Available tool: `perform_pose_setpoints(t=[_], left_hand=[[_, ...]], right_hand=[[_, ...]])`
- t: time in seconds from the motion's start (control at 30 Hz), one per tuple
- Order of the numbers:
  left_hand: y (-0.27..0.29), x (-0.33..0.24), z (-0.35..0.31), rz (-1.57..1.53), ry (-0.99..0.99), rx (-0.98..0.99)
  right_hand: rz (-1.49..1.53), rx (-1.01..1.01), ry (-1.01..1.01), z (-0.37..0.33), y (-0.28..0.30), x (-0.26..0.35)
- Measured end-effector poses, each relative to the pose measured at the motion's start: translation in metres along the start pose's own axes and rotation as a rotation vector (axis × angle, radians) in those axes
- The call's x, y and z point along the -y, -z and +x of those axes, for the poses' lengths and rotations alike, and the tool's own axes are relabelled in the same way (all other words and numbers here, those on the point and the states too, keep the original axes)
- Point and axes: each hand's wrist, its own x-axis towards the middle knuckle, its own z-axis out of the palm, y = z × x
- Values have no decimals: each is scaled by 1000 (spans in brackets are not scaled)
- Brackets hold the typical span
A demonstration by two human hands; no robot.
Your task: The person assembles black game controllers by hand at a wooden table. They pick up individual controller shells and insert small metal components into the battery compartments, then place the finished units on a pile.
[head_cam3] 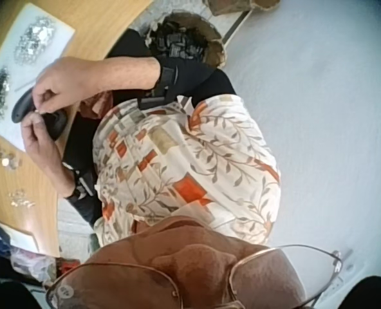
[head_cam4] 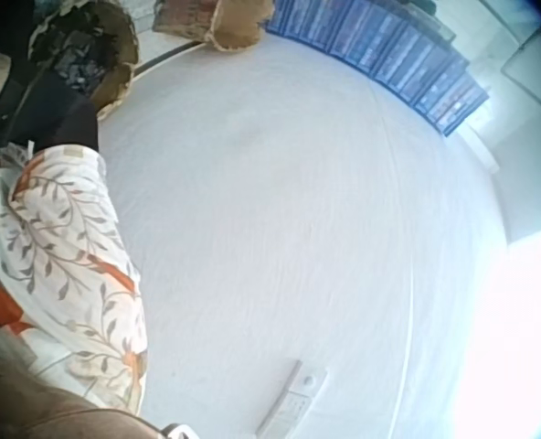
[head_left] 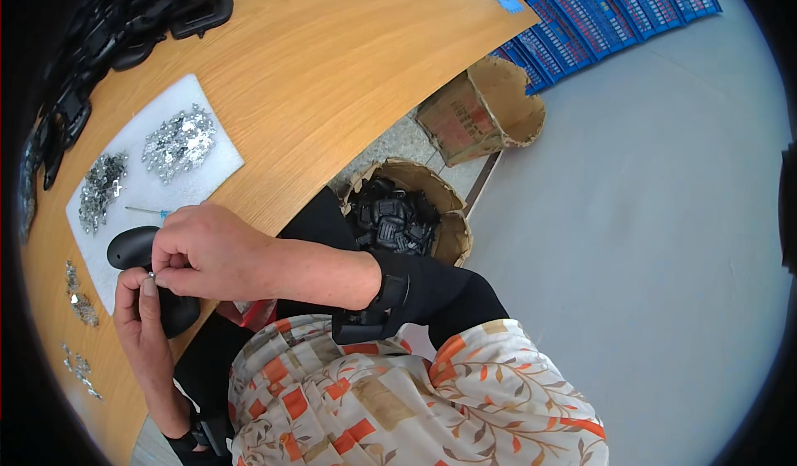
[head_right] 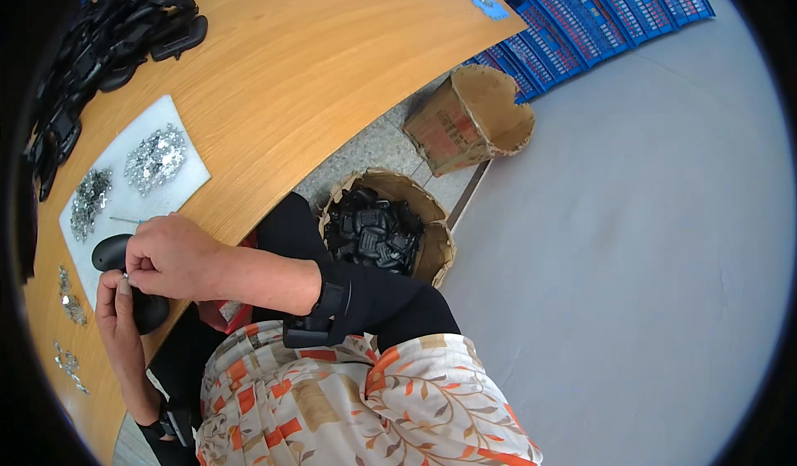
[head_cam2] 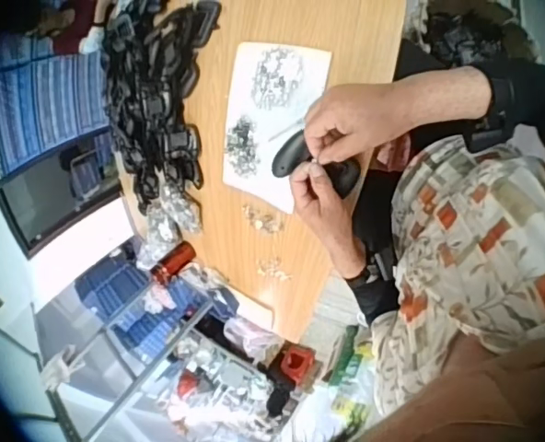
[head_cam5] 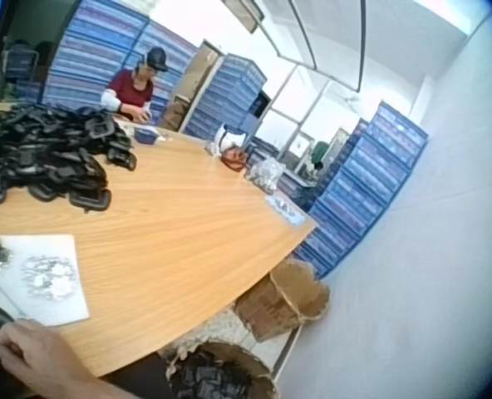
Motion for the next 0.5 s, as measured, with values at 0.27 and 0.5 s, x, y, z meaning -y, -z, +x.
perform_pose_setpoints(t=[0.27, 0.5], left_hand=[[12, -3, -4, 153, -46, -43], [19, -10, 2, 97, -26, 16]], right_hand=[[150, 55, -118, 11, -14, 1], [158, 119, -275, 21, -20, -3]])
